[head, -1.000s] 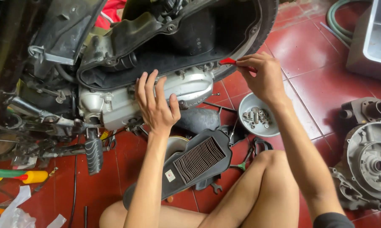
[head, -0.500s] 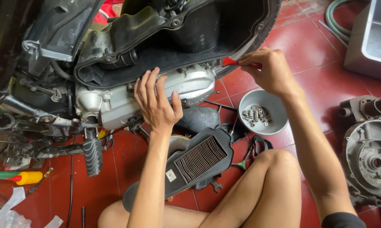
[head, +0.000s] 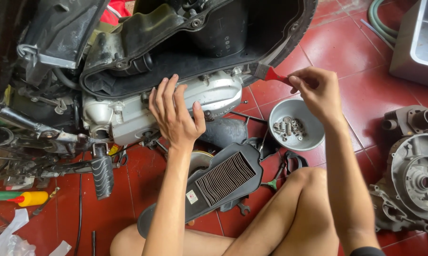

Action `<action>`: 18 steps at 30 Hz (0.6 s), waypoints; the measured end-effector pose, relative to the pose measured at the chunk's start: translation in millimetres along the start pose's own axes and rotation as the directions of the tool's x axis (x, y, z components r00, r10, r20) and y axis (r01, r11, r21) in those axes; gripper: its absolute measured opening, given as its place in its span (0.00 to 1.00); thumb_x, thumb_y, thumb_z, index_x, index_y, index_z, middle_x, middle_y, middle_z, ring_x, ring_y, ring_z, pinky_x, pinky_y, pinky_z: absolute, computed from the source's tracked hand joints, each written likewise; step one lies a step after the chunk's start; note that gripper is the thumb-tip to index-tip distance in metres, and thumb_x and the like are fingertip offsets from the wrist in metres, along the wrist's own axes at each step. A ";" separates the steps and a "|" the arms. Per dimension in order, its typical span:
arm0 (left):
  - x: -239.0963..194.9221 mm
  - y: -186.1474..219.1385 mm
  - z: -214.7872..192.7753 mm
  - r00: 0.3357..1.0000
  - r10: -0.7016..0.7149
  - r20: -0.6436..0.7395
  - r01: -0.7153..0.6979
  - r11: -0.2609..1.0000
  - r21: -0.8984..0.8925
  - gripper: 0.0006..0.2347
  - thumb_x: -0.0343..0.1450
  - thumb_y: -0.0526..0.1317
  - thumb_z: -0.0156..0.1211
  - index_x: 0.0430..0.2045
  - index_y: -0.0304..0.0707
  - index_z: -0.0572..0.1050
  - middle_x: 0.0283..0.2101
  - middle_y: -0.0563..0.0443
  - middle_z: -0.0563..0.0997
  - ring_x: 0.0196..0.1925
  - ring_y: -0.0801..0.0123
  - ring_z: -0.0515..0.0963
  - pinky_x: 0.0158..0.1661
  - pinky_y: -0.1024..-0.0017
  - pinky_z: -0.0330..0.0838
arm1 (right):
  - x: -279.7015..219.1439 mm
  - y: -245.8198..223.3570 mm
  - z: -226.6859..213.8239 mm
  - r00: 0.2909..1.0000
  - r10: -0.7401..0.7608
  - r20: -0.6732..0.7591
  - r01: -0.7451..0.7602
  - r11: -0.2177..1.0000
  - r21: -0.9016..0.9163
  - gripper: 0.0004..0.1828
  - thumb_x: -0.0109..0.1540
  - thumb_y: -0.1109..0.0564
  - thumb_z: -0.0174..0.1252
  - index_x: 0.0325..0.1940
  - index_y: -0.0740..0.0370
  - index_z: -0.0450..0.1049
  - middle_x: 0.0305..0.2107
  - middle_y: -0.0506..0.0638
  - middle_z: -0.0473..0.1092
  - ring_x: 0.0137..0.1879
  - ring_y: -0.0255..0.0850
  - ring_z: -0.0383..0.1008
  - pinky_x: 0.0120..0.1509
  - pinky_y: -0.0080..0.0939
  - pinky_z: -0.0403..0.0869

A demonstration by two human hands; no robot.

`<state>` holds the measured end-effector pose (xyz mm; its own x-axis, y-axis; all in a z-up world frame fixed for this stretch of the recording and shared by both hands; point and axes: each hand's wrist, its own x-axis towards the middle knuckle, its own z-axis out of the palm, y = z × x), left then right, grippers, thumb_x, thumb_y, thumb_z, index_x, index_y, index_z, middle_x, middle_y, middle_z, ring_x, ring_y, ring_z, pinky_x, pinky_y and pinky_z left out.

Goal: The person sits on the floor and uses a red-handled brush to clean a black motorcycle air filter. They scrub the pleated filter element and the surrounding plastic housing, then brush the motorcycle engine casing.

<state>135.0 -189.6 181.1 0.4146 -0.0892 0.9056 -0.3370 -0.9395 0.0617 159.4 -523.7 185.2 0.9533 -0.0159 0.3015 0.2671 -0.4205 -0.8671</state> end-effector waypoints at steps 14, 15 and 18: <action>6.5 6.0 -4.1 1.000 0.025 0.016 -0.025 1.000 0.002 0.22 0.78 0.51 0.34 0.43 0.34 0.76 0.57 0.40 0.76 0.62 0.47 0.73 0.63 0.48 0.58 | 20.3 71.8 103.5 0.891 0.273 -0.364 0.174 0.534 0.827 0.14 0.63 0.66 0.68 0.49 0.74 0.75 0.35 0.63 0.76 0.38 0.46 0.83 0.46 0.36 0.85; 8.0 6.9 -4.5 0.999 0.031 0.005 -0.031 1.000 -0.003 0.22 0.78 0.51 0.33 0.42 0.34 0.76 0.56 0.39 0.76 0.61 0.47 0.73 0.62 0.48 0.58 | 19.1 68.9 108.5 0.881 0.287 -0.376 0.188 0.517 0.835 0.14 0.62 0.65 0.68 0.50 0.74 0.75 0.35 0.62 0.76 0.38 0.45 0.83 0.46 0.34 0.84; 7.0 6.9 -2.8 0.999 0.034 0.010 -0.034 0.999 0.002 0.22 0.78 0.51 0.33 0.42 0.34 0.76 0.56 0.39 0.76 0.61 0.46 0.73 0.63 0.49 0.59 | 19.2 88.4 118.0 0.854 0.320 -0.409 0.236 0.463 0.854 0.13 0.62 0.65 0.68 0.49 0.72 0.76 0.35 0.61 0.76 0.37 0.44 0.82 0.45 0.33 0.83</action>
<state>133.2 -195.8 189.0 0.4115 -0.1242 0.9029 -0.3488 -0.9367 0.0301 217.9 -454.2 67.6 0.8426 -0.5195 0.1422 0.4685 0.5767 -0.6693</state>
